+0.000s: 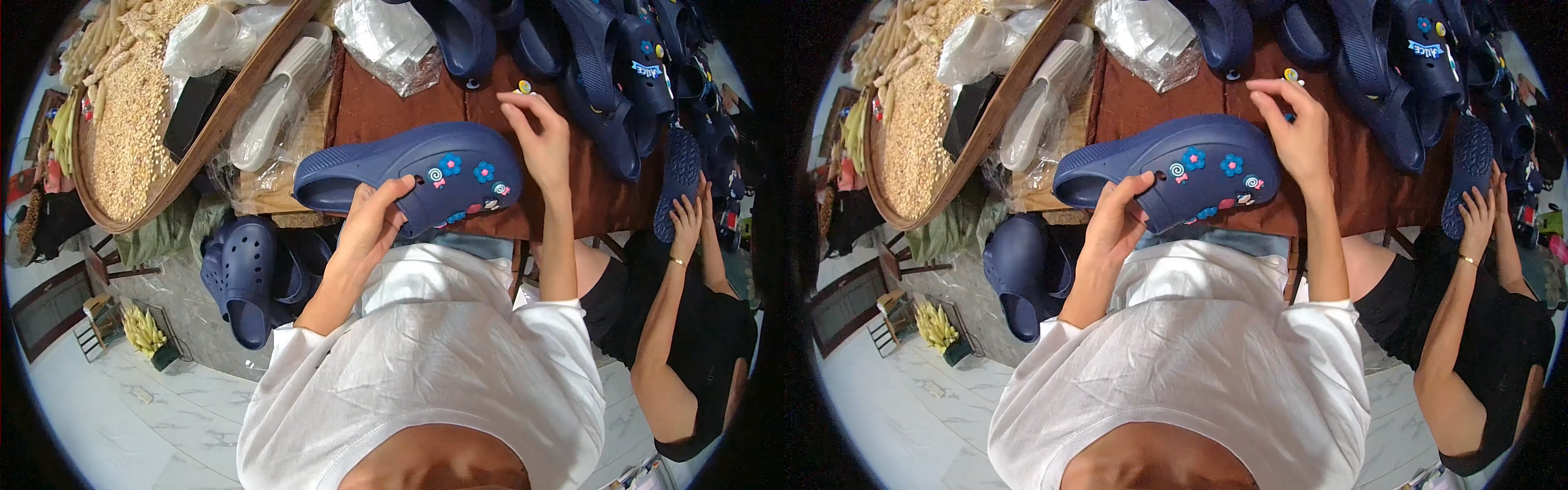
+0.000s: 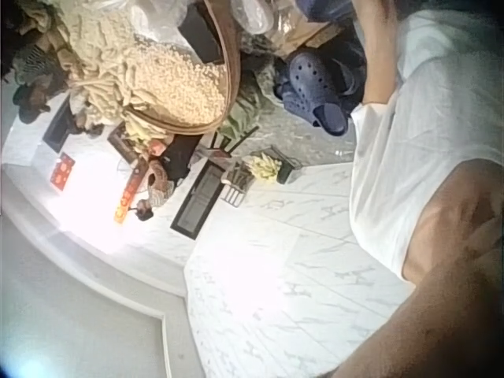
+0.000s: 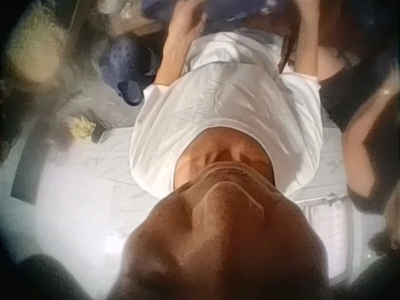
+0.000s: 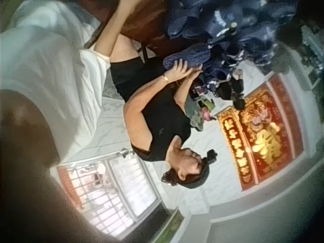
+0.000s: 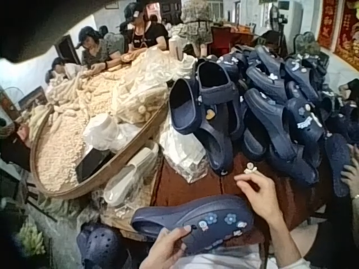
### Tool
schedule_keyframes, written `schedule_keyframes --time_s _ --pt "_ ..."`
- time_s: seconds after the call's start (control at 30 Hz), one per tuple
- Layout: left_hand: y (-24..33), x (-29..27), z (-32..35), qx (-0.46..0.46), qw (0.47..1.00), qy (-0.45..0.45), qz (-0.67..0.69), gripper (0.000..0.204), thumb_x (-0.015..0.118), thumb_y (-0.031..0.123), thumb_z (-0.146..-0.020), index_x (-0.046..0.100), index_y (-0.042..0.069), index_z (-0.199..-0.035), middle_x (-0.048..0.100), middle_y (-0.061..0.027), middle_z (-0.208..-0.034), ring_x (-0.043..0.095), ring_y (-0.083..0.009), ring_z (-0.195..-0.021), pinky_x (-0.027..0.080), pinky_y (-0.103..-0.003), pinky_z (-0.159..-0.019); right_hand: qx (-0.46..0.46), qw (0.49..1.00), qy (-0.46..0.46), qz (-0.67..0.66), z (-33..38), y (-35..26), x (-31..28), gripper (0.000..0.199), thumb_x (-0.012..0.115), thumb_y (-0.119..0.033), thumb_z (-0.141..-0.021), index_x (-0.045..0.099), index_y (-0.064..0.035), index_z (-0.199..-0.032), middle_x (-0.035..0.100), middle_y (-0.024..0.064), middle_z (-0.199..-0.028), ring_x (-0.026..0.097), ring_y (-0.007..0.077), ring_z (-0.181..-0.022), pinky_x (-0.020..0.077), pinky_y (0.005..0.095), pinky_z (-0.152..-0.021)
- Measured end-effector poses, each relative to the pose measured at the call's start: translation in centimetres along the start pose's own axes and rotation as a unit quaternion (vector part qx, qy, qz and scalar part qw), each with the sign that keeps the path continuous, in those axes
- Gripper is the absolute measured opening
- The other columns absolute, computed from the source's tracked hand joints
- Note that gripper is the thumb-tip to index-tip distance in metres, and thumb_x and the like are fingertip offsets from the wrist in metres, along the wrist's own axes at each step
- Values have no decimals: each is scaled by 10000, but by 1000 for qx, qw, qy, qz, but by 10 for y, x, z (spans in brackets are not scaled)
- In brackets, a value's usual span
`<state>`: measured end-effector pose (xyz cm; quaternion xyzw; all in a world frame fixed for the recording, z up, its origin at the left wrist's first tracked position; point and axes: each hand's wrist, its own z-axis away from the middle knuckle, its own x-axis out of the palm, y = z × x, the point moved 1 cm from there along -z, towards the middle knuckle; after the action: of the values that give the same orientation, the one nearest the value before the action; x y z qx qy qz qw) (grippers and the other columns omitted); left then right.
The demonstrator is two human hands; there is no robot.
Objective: Attaching decorative charms into the holes of blue plastic clogs.
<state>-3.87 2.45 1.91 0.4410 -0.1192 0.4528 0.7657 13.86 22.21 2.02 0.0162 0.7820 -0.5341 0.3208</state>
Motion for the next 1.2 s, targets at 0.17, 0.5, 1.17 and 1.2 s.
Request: schedule_keyframes --time_s 0.17,0.5,1.17,1.2 --pt "-5 -9 0 -8 999 -28 31 277 651 82 -925 623 -173 -1030 704 -186 -1022 721 -218 -878 614 -354 -811 2 999 -46 24 -23 57 31 232 721 -151 -877 735 -77 -1097 694 86 -1017 681 250 -925 520 353 -806" --pt "1 -5 5 0 999 -30 17 210 653 94 -915 685 -108 -963 722 -140 -917 681 -166 -728 558 -281 -680 -95 982 14 164 -31 73 58 198 766 -212 -825 747 -75 -966 690 95 -943 655 309 -910 507 405 -796" --pt "-2 2 -1 5 999 -28 15 257 632 97 -916 646 -98 -1083 720 -132 -986 717 -178 -818 586 -299 -736 -51 966 -215 -132 20 -64 14 127 721 -95 -852 712 -5 -942 686 58 -869 644 143 -813 503 292 -747" --pt "-3 2 -1 7 1000 -20 12 248 634 108 -921 651 -89 -1071 719 -119 -966 712 -167 -793 580 -289 -705 -74 962 -234 -123 22 -68 19 131 726 -99 -845 709 -4 -934 680 76 -863 647 172 -801 501 306 -739"
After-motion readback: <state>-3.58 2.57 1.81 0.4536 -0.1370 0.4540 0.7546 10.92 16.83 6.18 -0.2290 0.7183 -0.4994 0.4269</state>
